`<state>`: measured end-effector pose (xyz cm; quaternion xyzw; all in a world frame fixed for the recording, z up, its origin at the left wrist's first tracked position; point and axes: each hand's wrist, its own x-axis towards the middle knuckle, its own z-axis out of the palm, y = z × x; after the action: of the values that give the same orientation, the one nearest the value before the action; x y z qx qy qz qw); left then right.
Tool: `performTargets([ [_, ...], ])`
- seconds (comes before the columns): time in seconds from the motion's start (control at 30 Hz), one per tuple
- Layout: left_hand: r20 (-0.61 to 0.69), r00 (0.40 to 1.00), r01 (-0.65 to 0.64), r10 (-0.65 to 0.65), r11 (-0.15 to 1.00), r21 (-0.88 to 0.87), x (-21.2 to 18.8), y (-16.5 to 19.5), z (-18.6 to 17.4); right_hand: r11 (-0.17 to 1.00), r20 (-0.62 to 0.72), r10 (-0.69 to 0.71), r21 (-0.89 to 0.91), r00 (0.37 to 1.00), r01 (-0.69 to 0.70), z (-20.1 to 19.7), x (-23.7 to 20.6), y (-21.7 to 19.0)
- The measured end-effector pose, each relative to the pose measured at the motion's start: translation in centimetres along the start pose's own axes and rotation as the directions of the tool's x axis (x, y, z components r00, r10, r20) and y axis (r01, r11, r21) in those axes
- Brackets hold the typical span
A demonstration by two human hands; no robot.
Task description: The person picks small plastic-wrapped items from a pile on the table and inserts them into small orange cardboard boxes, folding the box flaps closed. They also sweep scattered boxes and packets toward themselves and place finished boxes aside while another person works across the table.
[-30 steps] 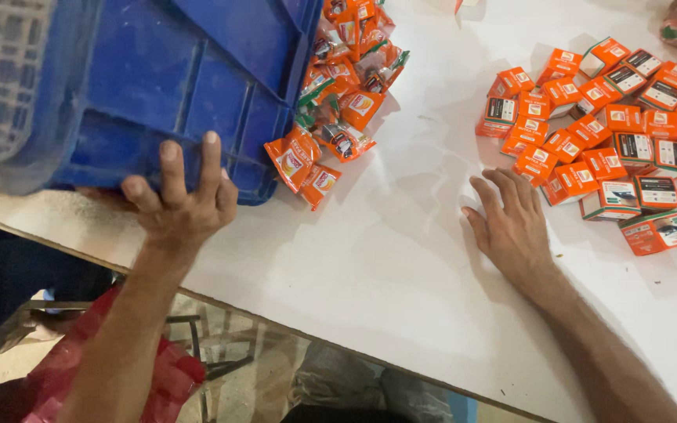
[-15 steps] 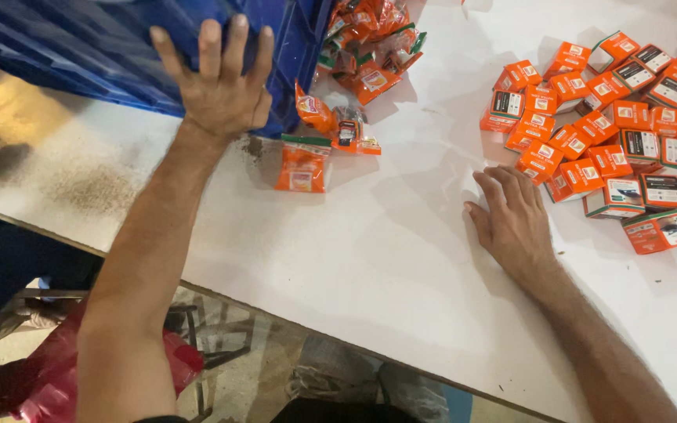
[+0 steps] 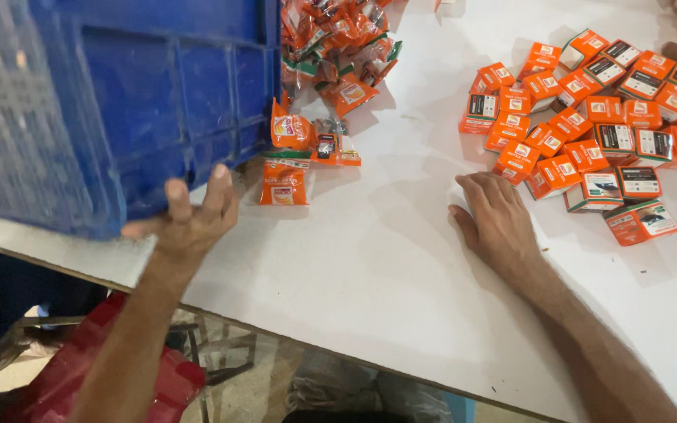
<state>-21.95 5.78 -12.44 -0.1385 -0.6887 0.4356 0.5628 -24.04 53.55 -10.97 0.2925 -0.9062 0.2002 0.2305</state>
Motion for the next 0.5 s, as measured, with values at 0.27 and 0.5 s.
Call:
performTargets([
  [0.27,0.655,0.755,0.655,0.042,0.011,-0.756,7.3,0.2,-20.3,1.0,0.002,0.016,-0.025,1.0,-0.016,0.1,0.1,-0.5],
  [0.5,-0.076,0.989,-0.148,0.127,0.854,-0.5,4.9,-5.1,-21.7,0.999,-0.029,-0.033,0.011,0.999,0.033,0.2,0.0,0.2],
])
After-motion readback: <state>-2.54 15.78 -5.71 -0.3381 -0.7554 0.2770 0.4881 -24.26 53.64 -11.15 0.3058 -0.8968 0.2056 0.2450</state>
